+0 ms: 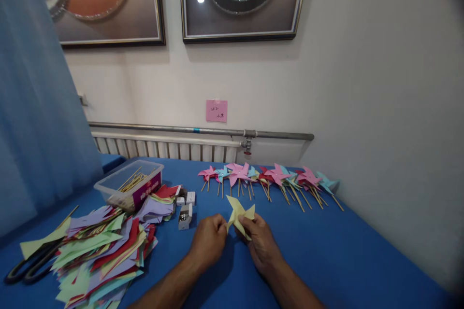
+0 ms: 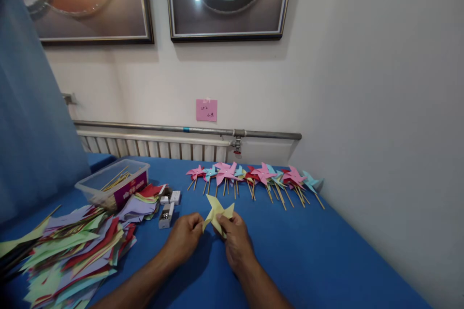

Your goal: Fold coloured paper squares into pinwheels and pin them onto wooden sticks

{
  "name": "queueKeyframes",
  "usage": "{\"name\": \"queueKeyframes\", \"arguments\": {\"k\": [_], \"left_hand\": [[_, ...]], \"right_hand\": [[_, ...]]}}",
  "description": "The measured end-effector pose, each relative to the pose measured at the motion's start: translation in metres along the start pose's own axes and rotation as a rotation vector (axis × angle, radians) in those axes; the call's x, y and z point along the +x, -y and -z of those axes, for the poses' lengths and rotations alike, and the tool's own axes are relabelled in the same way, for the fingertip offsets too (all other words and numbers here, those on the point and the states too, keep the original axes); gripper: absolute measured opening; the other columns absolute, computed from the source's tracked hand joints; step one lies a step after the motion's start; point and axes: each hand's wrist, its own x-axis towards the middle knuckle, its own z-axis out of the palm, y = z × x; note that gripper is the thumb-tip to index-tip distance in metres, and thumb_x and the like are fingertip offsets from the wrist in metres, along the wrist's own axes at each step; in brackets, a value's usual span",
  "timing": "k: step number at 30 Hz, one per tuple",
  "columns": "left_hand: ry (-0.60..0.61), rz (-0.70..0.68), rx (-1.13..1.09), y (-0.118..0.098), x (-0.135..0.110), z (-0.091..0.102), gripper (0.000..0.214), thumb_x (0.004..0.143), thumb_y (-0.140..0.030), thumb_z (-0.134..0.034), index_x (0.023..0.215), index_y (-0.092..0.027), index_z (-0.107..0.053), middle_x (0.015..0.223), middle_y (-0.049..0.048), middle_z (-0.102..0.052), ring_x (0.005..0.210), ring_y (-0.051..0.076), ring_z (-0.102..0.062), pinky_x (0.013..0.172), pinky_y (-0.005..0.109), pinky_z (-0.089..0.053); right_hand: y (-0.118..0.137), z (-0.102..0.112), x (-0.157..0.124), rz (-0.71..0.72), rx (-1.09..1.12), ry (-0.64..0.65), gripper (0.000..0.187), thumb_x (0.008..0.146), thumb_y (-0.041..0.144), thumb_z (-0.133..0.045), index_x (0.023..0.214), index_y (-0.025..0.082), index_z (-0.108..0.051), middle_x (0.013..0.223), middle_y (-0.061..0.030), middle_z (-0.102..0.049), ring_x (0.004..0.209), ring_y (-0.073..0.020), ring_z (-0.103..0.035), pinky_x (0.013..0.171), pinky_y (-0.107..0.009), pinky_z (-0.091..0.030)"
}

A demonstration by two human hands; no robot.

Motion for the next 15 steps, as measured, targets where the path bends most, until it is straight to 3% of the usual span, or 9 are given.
{"name": "queueKeyframes", "arguments": {"k": [7, 15], "left_hand": [[0.02, -0.005, -0.063, 0.0025, 0.0001, -0.0035, 0.022, 0.084, -0.014, -0.046, 0.063, -0.018, -0.052, 0.058, -0.0041, -0.052, 0.061, 0.012, -0.05, 0.06, 0.025, -0.031], [0.024, -0.006, -0.083, 0.0015, -0.0011, -0.004, 0.021, 0.083, -0.015, -0.045, 0.063, -0.019, -0.051, 0.057, -0.0041, -0.05, 0.06, 0.012, -0.048, 0.059, 0.025, -0.03]], "right_hand": [[0.0015, -0.0003, -0.0009, 0.01, 0.003, -0.021, 0.032, 0.056, 0.03, -0.09, 0.079, 0.018, -0.071, 0.069, 0.001, -0.071, 0.06, -0.0135, -0.06, 0.061, -0.025, -0.049], [0.0034, -0.0037, -0.0033, 0.015, 0.016, -0.004, 0.032, 0.056, 0.03, -0.088, 0.08, 0.018, -0.071, 0.069, -0.0013, -0.073, 0.069, -0.0199, -0.068, 0.07, -0.029, -0.052]]}}
